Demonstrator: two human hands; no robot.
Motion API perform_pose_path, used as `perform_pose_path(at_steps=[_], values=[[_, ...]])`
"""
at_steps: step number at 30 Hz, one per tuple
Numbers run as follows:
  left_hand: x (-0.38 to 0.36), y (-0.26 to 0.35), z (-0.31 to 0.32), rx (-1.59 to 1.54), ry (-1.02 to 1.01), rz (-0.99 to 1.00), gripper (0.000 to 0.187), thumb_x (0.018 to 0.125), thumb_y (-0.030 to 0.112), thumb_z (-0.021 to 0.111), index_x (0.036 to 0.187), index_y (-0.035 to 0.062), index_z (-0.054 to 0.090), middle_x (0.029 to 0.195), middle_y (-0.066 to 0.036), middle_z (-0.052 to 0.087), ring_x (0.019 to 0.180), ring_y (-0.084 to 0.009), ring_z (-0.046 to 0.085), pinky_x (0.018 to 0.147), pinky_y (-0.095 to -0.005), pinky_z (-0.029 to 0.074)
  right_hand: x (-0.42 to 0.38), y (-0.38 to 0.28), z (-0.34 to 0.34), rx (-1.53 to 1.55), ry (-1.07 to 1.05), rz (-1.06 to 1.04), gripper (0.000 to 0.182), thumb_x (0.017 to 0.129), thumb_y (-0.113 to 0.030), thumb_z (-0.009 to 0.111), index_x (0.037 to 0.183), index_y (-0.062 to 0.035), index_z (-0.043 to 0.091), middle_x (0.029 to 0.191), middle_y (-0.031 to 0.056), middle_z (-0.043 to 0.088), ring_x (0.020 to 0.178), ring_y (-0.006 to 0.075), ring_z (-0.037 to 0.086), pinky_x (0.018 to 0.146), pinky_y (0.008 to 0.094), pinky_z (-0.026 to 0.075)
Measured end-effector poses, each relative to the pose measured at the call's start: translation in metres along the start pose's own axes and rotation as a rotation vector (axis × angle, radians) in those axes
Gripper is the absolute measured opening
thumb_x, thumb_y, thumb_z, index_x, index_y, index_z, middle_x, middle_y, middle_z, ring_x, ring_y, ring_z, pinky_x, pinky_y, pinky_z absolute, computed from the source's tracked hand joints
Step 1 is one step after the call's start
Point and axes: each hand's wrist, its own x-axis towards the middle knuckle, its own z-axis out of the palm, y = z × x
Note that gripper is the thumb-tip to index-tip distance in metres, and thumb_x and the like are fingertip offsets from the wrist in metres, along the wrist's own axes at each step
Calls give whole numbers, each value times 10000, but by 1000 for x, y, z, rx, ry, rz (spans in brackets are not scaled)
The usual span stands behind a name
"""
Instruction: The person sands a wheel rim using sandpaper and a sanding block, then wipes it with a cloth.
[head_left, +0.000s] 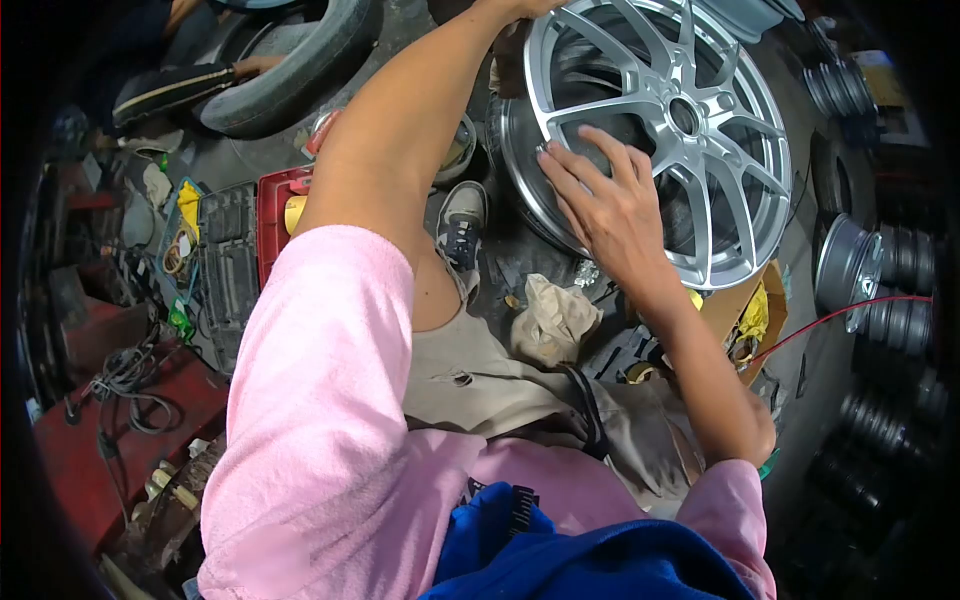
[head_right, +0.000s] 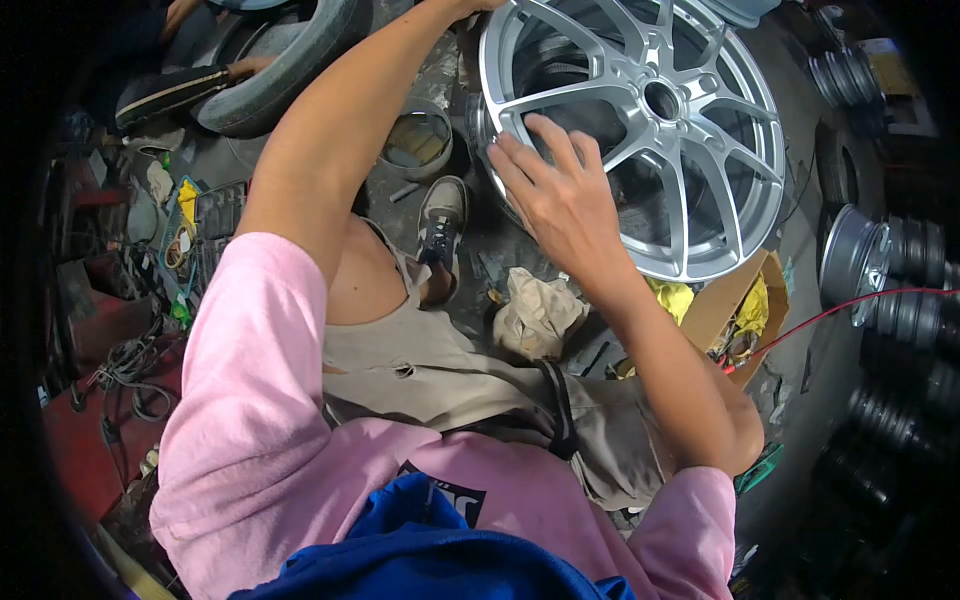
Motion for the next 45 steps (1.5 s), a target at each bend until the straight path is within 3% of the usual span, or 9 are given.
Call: perform_pose_path(at_steps=[7, 9, 10, 14, 19, 22, 28, 34, 45], values=[[28, -20, 9, 136, 74, 187, 721, 884, 549, 673, 1206, -96, 675, 1145, -327, 707, 1085, -422, 706, 915, -473, 555, 15, 11, 16, 40, 92, 34, 357, 847, -173, 749, 1193, -87, 737, 1213, 47, 704, 1244, 293, 575, 980, 436, 451], [-1, 1, 0, 36, 24, 8, 714, 889, 558, 666, 1216, -76, 679, 1155, -320, 707, 1098, -424, 700, 926, -475, 550, 19, 13, 23, 387, 206, 386, 265, 918, -144, 715, 1170, -68, 740, 1144, 66, 722, 1083, 291, 667, 883, 409, 497], [24, -19, 13, 108, 102, 112, 702, 894, 557, 660, 1212, -69, 682, 1150, -316, 708, 1097, -421, 700, 918, -472, 553, 25, 2, 5, 696, 207, 699, 221, 1001, -108, 646, 1196, -19, 700, 1064, 88, 737, 872, 231, 724, 738, 329, 533], [37, -26, 17, 60, 68, 148, 691, 899, 547, 654, 1201, -74, 681, 1134, -318, 710, 1085, -421, 703, 912, -470, 556, 9, 12, 15, 1282, 348, 1094, 281, 1025, -97, 635, 1256, 60, 604, 1035, 101, 729, 816, 117, 720, 652, 192, 523], [29, -22, 12, 38, 21, 121, 686, 899, 547, 671, 1185, -77, 683, 1128, -322, 708, 1071, -421, 709, 895, -467, 561, 17, -3, 25, 1242, 330, 1037, 290, 925, -164, 780, 1083, 30, 634, 909, 70, 717, 738, 94, 698, 617, 228, 510], [26, -21, 11, 52, 54, 144, 695, 899, 544, 677, 1203, -81, 675, 1130, -332, 702, 1076, -424, 707, 893, -470, 563, 22, -6, 25, 747, 205, 1006, 287, 822, -201, 831, 971, -1, 690, 715, 63, 684, 621, 86, 618, 595, 292, 467], [32, -25, 14, 109, 56, 170, 725, 895, 552, 685, 1244, -83, 659, 1144, -330, 701, 1090, -421, 705, 905, -461, 566, 31, -10, 10, 552, 14, 993, 286, 851, -229, 777, 953, 35, 737, 699, 165, 692, 592, 244, 634, 638, 366, 495], [17, -11, 10, 49, 31, 99, 702, 897, 541, 678, 1223, -81, 671, 1162, -324, 699, 1094, -417, 706, 930, -460, 563, 43, -15, 16, 607, 106, 991, 295, 845, -231, 762, 901, 56, 725, 720, 212, 682, 659, 349, 668, 691, 412, 510], [39, -26, 17, 124, 67, 170, 736, 873, 580, 665, 1183, -87, 691, 1132, -333, 705, 1102, -422, 703, 932, -455, 555, 35, -16, 37, 433, 244, 817, 248, 818, -181, 772, 859, 50, 690, 815, 209, 679, 782, 412, 653, 745, 484, 498]])
